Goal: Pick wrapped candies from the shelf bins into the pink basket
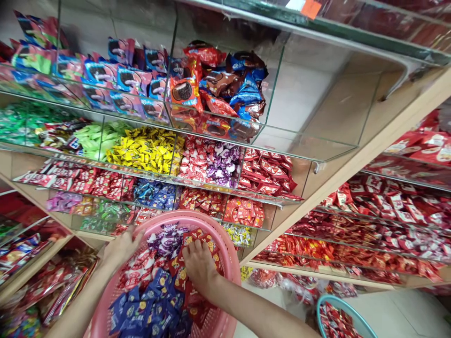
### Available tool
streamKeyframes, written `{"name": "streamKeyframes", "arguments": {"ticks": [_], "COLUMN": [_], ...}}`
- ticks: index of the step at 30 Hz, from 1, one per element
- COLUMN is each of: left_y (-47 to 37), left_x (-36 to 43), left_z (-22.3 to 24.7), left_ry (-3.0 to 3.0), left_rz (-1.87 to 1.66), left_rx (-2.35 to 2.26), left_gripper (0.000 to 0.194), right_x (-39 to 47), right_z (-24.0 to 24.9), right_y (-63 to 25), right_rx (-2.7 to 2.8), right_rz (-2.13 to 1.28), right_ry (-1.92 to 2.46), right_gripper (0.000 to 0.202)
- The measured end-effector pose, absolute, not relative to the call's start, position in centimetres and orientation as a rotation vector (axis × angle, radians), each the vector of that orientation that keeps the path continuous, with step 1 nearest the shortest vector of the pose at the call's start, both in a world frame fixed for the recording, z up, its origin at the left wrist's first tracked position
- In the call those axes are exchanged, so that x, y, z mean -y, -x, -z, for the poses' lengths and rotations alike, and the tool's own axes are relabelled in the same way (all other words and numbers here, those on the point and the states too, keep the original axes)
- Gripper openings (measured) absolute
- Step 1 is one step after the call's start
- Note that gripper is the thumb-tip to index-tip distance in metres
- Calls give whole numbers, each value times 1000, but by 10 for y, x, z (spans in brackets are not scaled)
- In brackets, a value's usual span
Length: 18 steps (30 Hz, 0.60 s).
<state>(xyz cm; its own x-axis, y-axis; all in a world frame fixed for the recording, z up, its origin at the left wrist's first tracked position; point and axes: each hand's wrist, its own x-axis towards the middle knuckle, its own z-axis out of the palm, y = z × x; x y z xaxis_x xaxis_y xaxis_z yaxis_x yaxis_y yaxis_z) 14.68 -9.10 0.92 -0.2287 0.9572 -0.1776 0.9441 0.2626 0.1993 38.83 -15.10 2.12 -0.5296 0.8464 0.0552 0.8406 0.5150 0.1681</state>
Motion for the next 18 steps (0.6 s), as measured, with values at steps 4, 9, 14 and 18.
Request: {"name": "streamKeyframes", "arguments": {"ticks": [4,9,14,18], "left_y": [-146,-146,-147,-149], "left_x": [90,90,90,91], "left_z": [-7,-7,-9,-11], "left_ry": [-1757,-1756,-1739,-1764], "left_rz": [-75,-68,-63,-80], "left_rx": [-2277,-2284,-2289,-2275], "left_gripper": [61,63,60,59], "right_x": [151,122,60,15], "right_z": [-35,-63,-64,-43], "right_y": [-388,-396,-414,-412], "right_rx": [-2711,-2770,-2746,-2669], "right_rz": [-201,-92,238,617], "right_ry": [-1500,-1634,-2103,-2314], "right_gripper": [18,33,20,10]}}
